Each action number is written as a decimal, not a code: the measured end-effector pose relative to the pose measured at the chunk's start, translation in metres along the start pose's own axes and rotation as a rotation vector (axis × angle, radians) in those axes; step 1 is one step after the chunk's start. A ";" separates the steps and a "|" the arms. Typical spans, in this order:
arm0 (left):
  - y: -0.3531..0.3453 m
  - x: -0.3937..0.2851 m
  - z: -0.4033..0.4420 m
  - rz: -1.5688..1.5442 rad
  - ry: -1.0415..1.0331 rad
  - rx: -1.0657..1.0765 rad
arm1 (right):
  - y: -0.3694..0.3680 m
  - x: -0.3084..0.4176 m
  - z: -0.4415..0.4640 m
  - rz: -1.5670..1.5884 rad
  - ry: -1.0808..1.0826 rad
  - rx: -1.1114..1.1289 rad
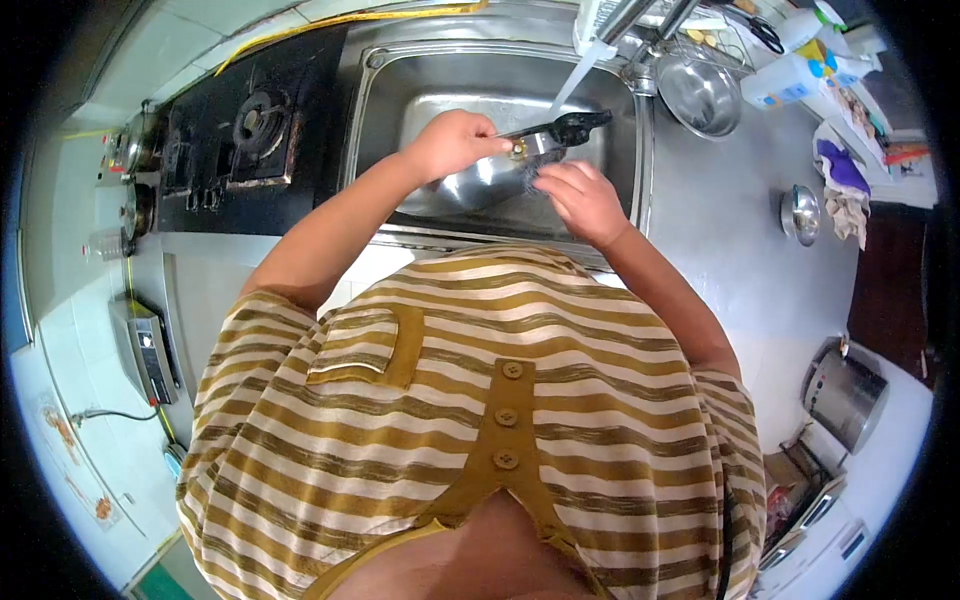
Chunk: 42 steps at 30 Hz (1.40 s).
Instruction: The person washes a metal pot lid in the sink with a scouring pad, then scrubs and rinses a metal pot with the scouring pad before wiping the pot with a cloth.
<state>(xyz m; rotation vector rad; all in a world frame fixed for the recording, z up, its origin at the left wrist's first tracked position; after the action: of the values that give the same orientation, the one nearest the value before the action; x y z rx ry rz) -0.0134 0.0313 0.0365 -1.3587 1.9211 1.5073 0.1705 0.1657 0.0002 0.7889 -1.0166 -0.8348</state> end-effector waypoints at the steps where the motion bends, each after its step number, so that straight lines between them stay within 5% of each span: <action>1: 0.000 0.000 -0.002 0.041 0.007 0.007 | -0.002 -0.008 -0.016 -0.001 -0.016 -0.005; 6: -0.003 -0.001 -0.013 0.011 0.023 0.009 | 0.014 -0.043 -0.062 0.580 -0.888 -0.538; 8: -0.007 -0.005 -0.010 0.021 0.018 0.018 | 0.044 -0.030 -0.034 0.799 -0.860 -0.702; 12: -0.016 -0.006 -0.003 0.069 0.011 -0.010 | 0.072 -0.004 0.018 0.255 -0.116 -0.187; 16: -0.016 -0.004 -0.006 0.153 -0.029 -0.019 | 0.062 -0.029 0.015 0.002 0.000 -0.010; 21: -0.014 -0.003 -0.012 0.199 -0.060 -0.006 | 0.045 -0.057 0.001 0.544 -0.120 -0.094; 26: 0.002 -0.011 -0.024 0.137 -0.020 0.132 | 0.053 -0.039 0.017 0.502 -0.129 -0.100; 29: 0.007 -0.029 -0.038 0.369 0.087 0.197 | 0.075 -0.011 0.046 0.346 -0.088 -0.221; 32: -0.003 -0.048 -0.045 0.385 0.012 0.062 | 0.097 0.019 0.076 0.260 -0.132 -0.153; 34: -0.008 -0.052 -0.043 0.161 -0.110 -0.279 | 0.098 0.029 0.092 0.170 -0.173 -0.118; 36: -0.013 -0.044 -0.034 0.031 -0.188 -0.313 | 0.100 0.033 0.098 0.176 -0.263 0.024; 38: -0.012 -0.036 -0.025 -0.089 -0.166 -0.396 | 0.106 0.028 0.105 0.233 -0.047 -0.167; 42: -0.007 -0.041 -0.026 -0.194 -0.190 -0.451 | 0.123 -0.012 0.075 0.540 -0.302 -0.286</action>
<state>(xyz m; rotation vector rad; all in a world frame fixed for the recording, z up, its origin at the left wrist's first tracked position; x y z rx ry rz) 0.0189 0.0277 0.0732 -1.4630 1.3410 1.9622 0.1230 0.2201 0.1253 0.1253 -1.2662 -0.6151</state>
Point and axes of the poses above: each hand's wrist, its own z-axis towards the middle knuckle, its own y-axis out of the back of the hand, x = y × z, the point moved 2 cm from there along z, towards the middle knuckle, and after that the axes turned 10 degrees about x, right-handed, at the moved point
